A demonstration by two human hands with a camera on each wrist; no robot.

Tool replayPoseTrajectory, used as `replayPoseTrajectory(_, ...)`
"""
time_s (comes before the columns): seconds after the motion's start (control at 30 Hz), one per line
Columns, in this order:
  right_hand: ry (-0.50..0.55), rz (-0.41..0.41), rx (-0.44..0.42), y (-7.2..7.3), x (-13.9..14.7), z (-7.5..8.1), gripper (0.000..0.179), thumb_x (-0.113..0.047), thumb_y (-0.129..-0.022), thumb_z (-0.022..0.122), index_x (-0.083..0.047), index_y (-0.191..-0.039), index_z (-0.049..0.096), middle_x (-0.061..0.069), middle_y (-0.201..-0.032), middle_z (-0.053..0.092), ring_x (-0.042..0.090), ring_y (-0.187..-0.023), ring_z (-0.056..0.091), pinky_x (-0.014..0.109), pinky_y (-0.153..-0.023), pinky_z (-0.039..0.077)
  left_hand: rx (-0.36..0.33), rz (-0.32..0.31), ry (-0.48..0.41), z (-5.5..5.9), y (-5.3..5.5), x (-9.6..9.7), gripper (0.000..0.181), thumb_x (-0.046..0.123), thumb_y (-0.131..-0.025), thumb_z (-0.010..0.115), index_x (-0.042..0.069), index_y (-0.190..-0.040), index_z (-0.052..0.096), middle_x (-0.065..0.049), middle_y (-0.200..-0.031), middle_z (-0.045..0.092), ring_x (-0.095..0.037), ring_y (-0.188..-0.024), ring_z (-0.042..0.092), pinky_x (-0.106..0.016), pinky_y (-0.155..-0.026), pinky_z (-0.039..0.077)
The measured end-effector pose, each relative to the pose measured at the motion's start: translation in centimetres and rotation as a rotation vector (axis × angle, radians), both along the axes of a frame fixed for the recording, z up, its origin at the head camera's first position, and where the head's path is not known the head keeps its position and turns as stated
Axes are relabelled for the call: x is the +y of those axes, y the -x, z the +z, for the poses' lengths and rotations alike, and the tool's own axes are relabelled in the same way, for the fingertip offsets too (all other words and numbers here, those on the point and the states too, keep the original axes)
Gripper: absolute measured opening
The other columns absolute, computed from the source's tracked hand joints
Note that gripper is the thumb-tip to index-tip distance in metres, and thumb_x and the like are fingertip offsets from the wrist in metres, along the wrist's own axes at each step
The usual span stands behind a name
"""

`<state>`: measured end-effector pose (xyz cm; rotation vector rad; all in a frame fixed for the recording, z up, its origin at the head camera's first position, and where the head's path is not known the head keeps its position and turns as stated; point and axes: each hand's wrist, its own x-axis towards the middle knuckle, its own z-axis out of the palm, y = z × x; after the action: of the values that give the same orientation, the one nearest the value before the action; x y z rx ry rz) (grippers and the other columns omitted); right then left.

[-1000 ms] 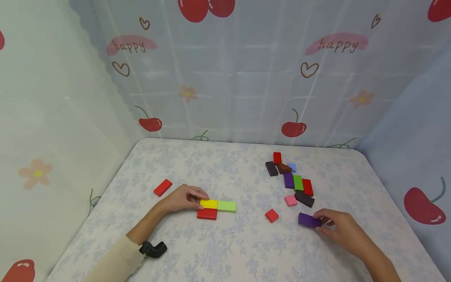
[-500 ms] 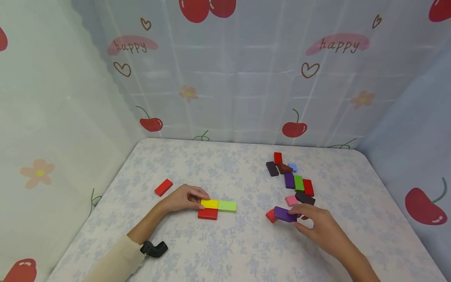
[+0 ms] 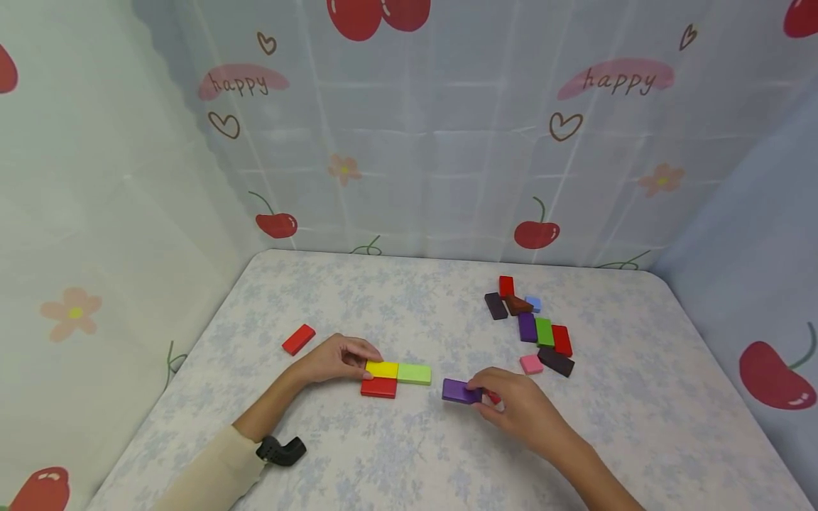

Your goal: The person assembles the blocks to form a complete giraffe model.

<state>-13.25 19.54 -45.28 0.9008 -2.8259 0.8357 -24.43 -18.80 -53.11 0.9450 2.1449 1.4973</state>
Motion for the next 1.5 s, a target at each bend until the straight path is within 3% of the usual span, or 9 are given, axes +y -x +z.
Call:
replayPoseTrajectory(0.27, -0.070, 0.030, 0.029, 0.5, -3.1, -0.5, 0.031, -0.008, -0.079, 0.087, -0.015, -0.107, 0.075, -0.006, -0.105, 0.072, 0.009, -0.091, 0.067, 0.029, -0.079, 0.059, 0.002, 0.001, -0.002, 0.0, 0.1, 0.0, 0.032, 0.014, -0.085, 0.084, 0.014, -0.116, 0.079, -0.001, -0.113, 0.073, -0.017, -0.084, 0.064, -0.027, -0.071, 0.055)
replayPoseTrajectory(0.8, -0.144, 0.060, -0.058, 1.4, -6.2, -2.2, 0.025, -0.008, -0.081, 0.085, -0.013, -0.104, 0.076, -0.004, -0.107, 0.072, 0.014, -0.098, 0.068, 0.037, -0.086, 0.057, -0.003, -0.001, -0.007, 0.2, 0.1, -0.1, 0.033, 0.011, -0.084, 0.084, 0.011, -0.117, 0.078, -0.003, -0.113, 0.073, -0.016, -0.084, 0.064, -0.026, -0.071, 0.055)
replayPoseTrajectory(0.97, -0.134, 0.031, -0.056, 1.1, -6.2, -2.4, 0.023, -0.012, -0.079, 0.088, -0.018, -0.096, 0.074, -0.006, -0.107, 0.061, 0.011, -0.089, 0.063, 0.029, -0.077, 0.057, 0.000, -0.006, -0.010, 0.1, 0.1, -0.1, 0.033, 0.011, -0.085, 0.084, 0.011, -0.117, 0.078, -0.003, -0.113, 0.073, -0.016, -0.084, 0.064, -0.026, -0.071, 0.055)
replayPoseTrajectory(1.13, -0.106, 0.035, -0.094, 1.3, -6.1, -2.3, 0.021, -0.009, -0.079, 0.087, -0.018, -0.090, 0.071, -0.010, -0.093, 0.057, 0.004, -0.076, 0.053, 0.022, -0.065, 0.049, 0.002, -0.004, -0.007, 0.1, 0.1, -0.2, 0.033, 0.012, -0.085, 0.084, 0.011, -0.117, 0.078, -0.003, -0.113, 0.073, -0.016, -0.084, 0.064, -0.027, -0.072, 0.055)
replayPoseTrajectory(1.5, -0.099, 0.029, -0.153, 2.4, -7.4, -2.2, 0.019, -0.009, -0.083, 0.085, -0.018, -0.089, 0.069, -0.011, -0.082, 0.058, 0.006, -0.072, 0.049, 0.023, -0.064, 0.045, -0.007, -0.010, -0.016, 0.0, 0.1, -0.1, 0.033, 0.010, -0.085, 0.083, 0.009, -0.117, 0.078, -0.005, -0.114, 0.073, -0.015, -0.083, 0.064, -0.026, -0.071, 0.055)
